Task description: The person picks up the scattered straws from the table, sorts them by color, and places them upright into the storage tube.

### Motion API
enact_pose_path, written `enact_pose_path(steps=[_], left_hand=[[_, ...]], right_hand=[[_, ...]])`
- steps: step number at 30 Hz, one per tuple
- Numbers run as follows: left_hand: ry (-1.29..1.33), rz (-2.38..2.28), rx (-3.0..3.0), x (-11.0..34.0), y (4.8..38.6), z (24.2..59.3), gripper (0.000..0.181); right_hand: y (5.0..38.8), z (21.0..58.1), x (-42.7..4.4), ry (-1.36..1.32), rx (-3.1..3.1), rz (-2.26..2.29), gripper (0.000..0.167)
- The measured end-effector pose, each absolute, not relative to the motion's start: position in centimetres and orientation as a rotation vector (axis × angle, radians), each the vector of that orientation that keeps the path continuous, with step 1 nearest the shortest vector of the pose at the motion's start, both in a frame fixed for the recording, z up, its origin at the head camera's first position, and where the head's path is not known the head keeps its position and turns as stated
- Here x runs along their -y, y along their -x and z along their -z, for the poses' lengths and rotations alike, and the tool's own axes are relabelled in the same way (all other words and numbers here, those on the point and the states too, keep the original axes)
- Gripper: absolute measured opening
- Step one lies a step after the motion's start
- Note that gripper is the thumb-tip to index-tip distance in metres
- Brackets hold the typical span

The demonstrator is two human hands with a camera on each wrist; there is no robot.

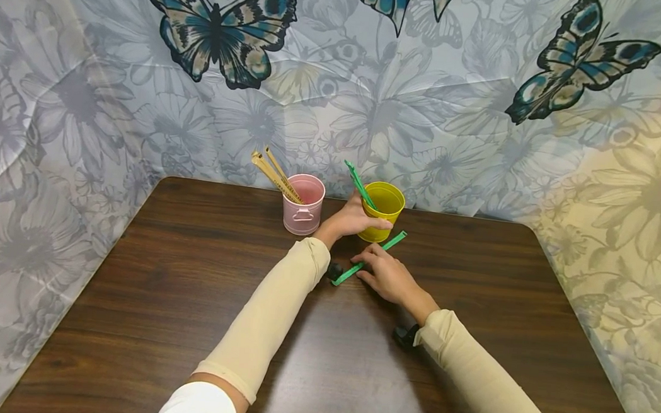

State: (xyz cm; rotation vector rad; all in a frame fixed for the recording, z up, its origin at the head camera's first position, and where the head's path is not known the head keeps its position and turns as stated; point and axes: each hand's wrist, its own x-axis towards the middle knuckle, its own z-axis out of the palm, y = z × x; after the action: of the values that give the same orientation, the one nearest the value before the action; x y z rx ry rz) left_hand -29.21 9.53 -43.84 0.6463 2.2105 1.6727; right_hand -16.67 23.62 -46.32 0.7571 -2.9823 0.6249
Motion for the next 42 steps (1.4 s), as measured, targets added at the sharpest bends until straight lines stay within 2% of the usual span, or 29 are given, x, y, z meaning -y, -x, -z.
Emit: enact_pose_path(steps=[6,14,26,36,42], left_hand=[[-0.643,-1.661,-2.212,-9.5,29.2,43.8,0.097],[-0.623,-1.653,-2.24,-9.6,29.1,43.9,0.099],[-0.642,-1.683,-2.234,-9.5,29.1,43.8,0.095],[-0.731,-1.753,-2.14,-9.3,29.1,43.8,0.083],[-0.73,-1.753,-2.15,-9.4,29.0,43.8,0.081]], right_hand=[[16.5,46.7,-24.0,-0.765,2.956,-0.645,0.008],[16.1,46.6,-24.5,-0.774,2.968,-0.62,0.005],[15.3,44.4,-26.6,-0.809,2.926,-0.639,0.008],[15.1,41.3,-28.5,-0.784,2.827,-0.638,0.02],[15.4,39.2,-29.0,-0.794,2.766,-0.587,0.018]])
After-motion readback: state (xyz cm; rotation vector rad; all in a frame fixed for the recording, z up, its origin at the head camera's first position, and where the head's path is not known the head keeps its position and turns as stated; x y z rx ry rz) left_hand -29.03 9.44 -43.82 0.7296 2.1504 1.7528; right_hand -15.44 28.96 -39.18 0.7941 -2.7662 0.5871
